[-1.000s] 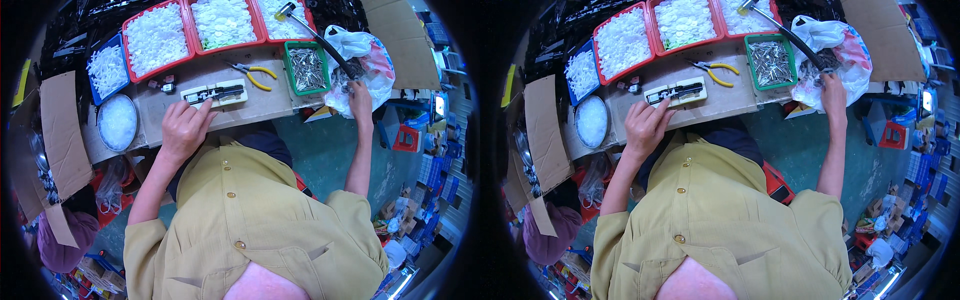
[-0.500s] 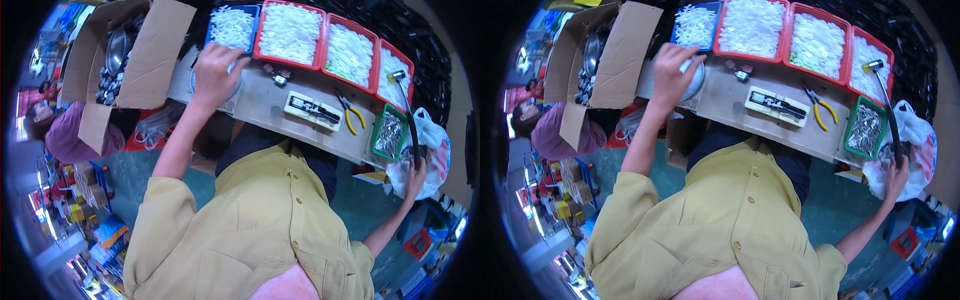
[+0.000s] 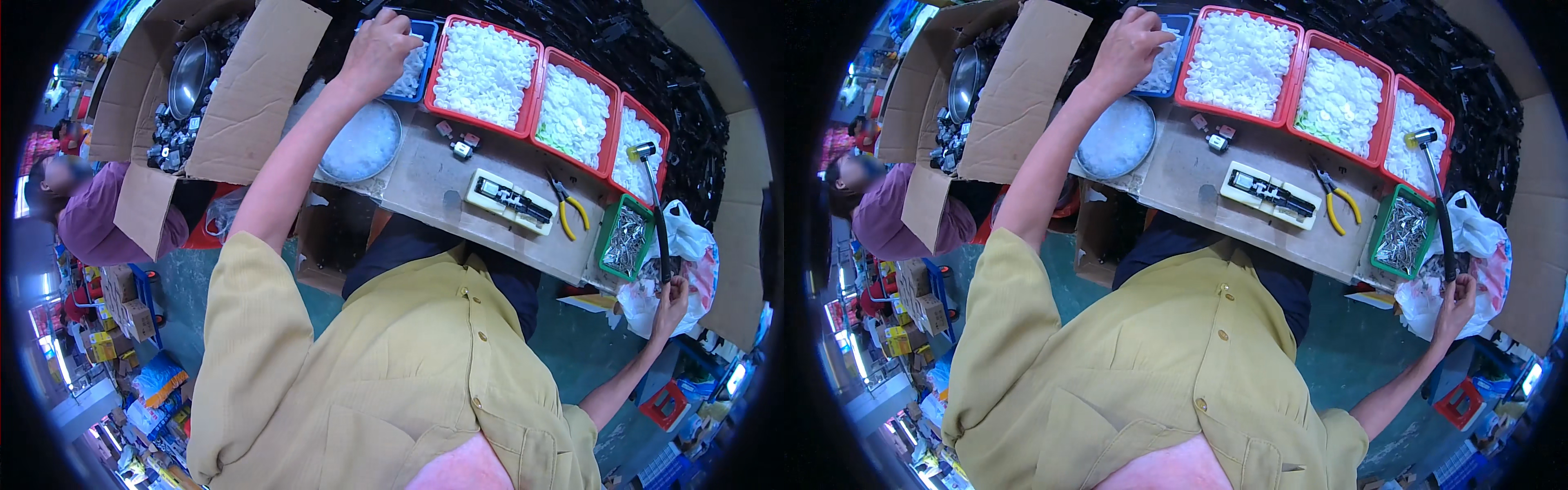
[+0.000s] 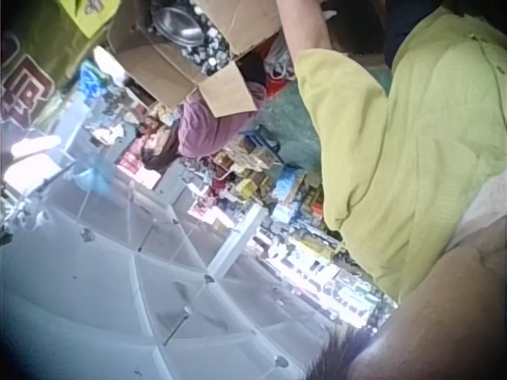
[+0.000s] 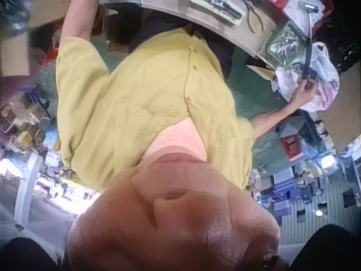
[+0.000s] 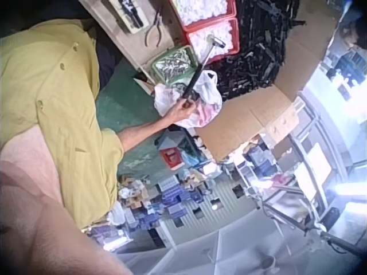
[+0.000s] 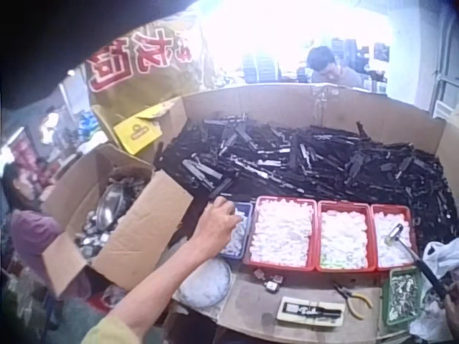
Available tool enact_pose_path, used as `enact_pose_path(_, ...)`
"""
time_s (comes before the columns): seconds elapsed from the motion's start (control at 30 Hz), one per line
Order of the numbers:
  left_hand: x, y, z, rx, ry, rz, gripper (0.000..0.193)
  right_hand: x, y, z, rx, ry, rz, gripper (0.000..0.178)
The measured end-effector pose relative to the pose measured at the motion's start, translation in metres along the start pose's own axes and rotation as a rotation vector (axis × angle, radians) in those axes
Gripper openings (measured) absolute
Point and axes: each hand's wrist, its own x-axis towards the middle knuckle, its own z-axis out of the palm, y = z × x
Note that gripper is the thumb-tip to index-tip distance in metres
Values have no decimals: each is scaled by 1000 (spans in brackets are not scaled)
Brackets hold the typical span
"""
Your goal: The person assembles small lock mechanisms at a workbench. They place a metal pin into a lock body, insert a white plastic component, and strike the assembly with a hammer to secure it. The person repeats this process for multiple units, using pliers to adjust components and placing finished locks on the table.
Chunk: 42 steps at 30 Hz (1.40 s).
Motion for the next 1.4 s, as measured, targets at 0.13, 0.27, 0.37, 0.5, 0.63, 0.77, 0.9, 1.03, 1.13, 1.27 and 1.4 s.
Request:
enact_pose_path(0.13, 10, -9, 9, 6, -76, 75, 19, -2, 9, -3, -7, 1, -1, 10)
enact_pose_path(0.27, 19, -15, 0, 8, -139, 151, 11, -5, 18, -5, 31, 35, 32, 14)
enact_pose_path(0.37, 22, -22, -6, -137, -105, 56, 10, -5, 30, -9, 47, 40, 26, 15)
enact_pose_path(0.5, 23, -30, -9, -368, 90, -165, 6, -3, 33, -10, 66, 37, 30, 17)
enact_pose_path(0.63, 20, -30, -20, -685, 6, -537, 6, -4, 31, -11, 99, 58, 39, 17)
enact_pose_path(0.77, -5, -39, -36, -925, -130, -696, 10, -1, 35, -17, 86, 43, 24, 17)
enact_pose_path(0.9, -41, -50, -61, -935, -265, -604, 12, 2, 41, -21, 70, 55, 14, 18)
enact_pose_path(1.03, -63, -36, -93, -720, -394, -574, 15, 9, 35, -28, 5, 58, -19, 20)
enact_pose_path(1.13, -67, -22, -108, -545, -418, -490, 16, 14, 27, -34, 3, 69, -37, 21)
enact_pose_path(1.27, -69, -12, -99, -379, -314, -267, 14, 19, 17, -40, 25, 73, -41, 23)
enact_pose_path(1.4, -61, 6, -81, -295, -320, -156, 10, 16, 6, -40, -67, 118, -43, 26)
